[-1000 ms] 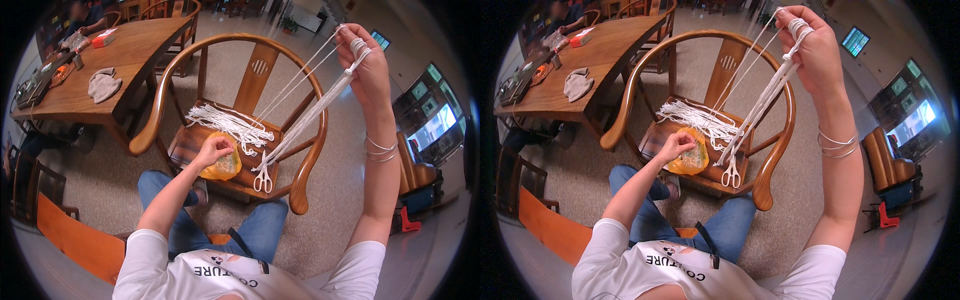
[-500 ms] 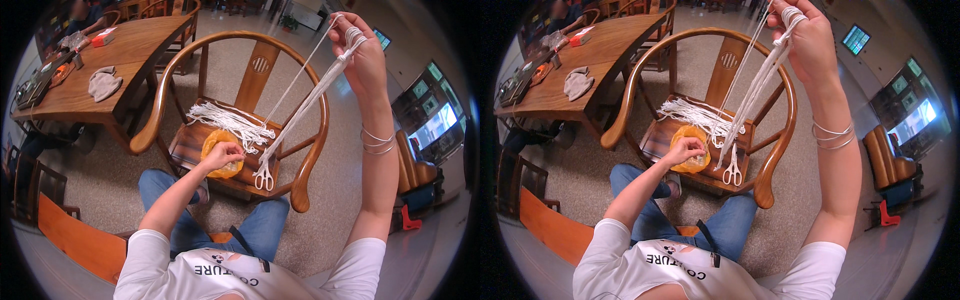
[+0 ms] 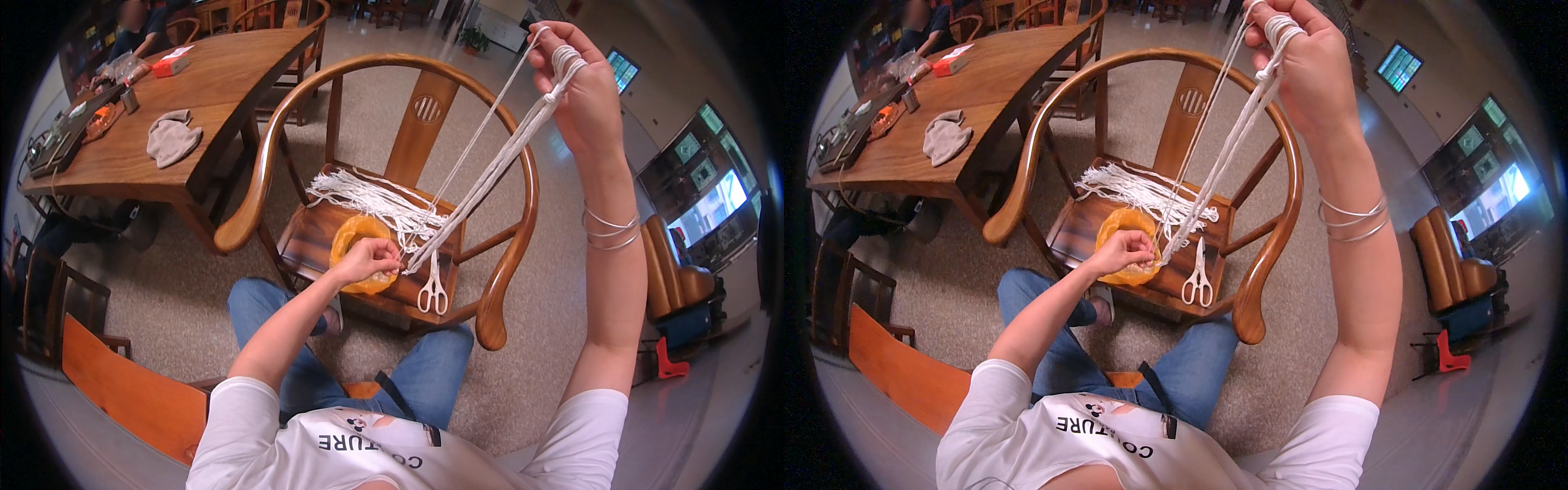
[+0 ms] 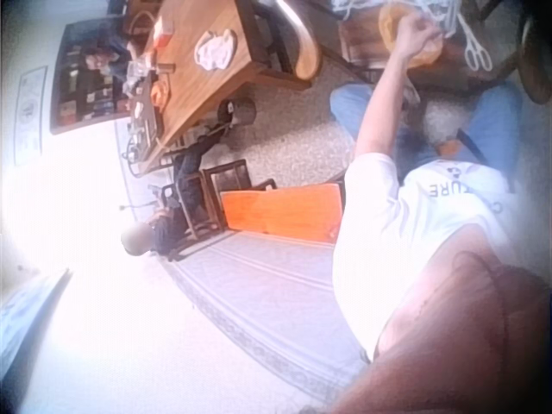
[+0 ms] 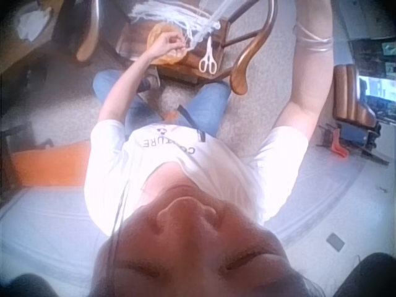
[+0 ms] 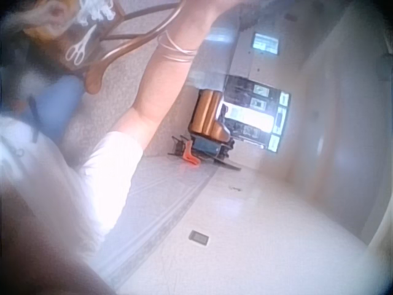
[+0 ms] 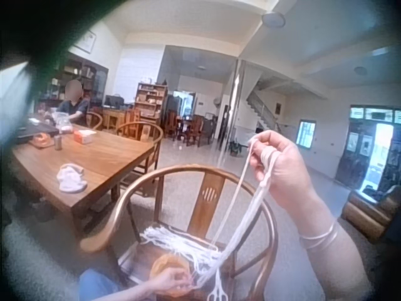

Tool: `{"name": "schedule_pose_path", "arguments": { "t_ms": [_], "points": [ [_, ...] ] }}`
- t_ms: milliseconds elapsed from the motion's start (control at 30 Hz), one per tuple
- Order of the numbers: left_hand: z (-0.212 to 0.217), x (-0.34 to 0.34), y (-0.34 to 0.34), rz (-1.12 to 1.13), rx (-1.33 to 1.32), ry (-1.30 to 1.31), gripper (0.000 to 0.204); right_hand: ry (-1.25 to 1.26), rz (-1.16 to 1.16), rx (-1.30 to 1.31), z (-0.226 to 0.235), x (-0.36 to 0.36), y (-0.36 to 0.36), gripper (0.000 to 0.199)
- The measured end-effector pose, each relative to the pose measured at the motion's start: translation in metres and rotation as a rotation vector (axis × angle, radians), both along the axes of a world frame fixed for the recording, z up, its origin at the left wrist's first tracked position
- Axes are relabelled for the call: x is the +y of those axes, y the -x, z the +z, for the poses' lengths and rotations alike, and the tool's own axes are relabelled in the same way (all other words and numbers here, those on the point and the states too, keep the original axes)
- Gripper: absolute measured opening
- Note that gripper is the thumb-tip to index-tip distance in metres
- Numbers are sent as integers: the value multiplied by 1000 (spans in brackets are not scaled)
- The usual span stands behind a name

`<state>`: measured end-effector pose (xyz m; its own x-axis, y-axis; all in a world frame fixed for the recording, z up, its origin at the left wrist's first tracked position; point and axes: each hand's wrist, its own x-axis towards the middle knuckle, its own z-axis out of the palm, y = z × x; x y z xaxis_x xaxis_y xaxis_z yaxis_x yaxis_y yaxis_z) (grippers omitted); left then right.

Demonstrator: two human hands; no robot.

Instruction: The person knots white cords together and trims the ends using scissors.

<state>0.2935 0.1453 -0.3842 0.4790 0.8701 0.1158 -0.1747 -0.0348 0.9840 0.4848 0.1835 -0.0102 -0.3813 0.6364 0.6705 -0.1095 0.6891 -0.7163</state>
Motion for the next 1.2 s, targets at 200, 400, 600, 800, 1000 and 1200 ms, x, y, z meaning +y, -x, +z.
{"name": "schedule_pose_path", "arguments": {
  "t_ms": [200,400,600,800,1000,1200],
  "points": [
    [-5,4,0,9,-6,9,8,4,-42,29,0,-5,4,20],
    [-10,3,0,50,-11,32,7,76,-92,75,-1,-13,9,16],
    [-7,4,2,72,-7,-14,7,-17,-158,59,-3,-14,8,12],
    [-2,2,2,102,0,-13,7,22,-71,161,-4,-9,8,9],
    [0,1,4,111,83,-55,8,45,62,182,-6,-4,4,13],
    [5,-1,5,143,110,-25,10,90,132,198,-3,6,-5,16]
  ]
}}
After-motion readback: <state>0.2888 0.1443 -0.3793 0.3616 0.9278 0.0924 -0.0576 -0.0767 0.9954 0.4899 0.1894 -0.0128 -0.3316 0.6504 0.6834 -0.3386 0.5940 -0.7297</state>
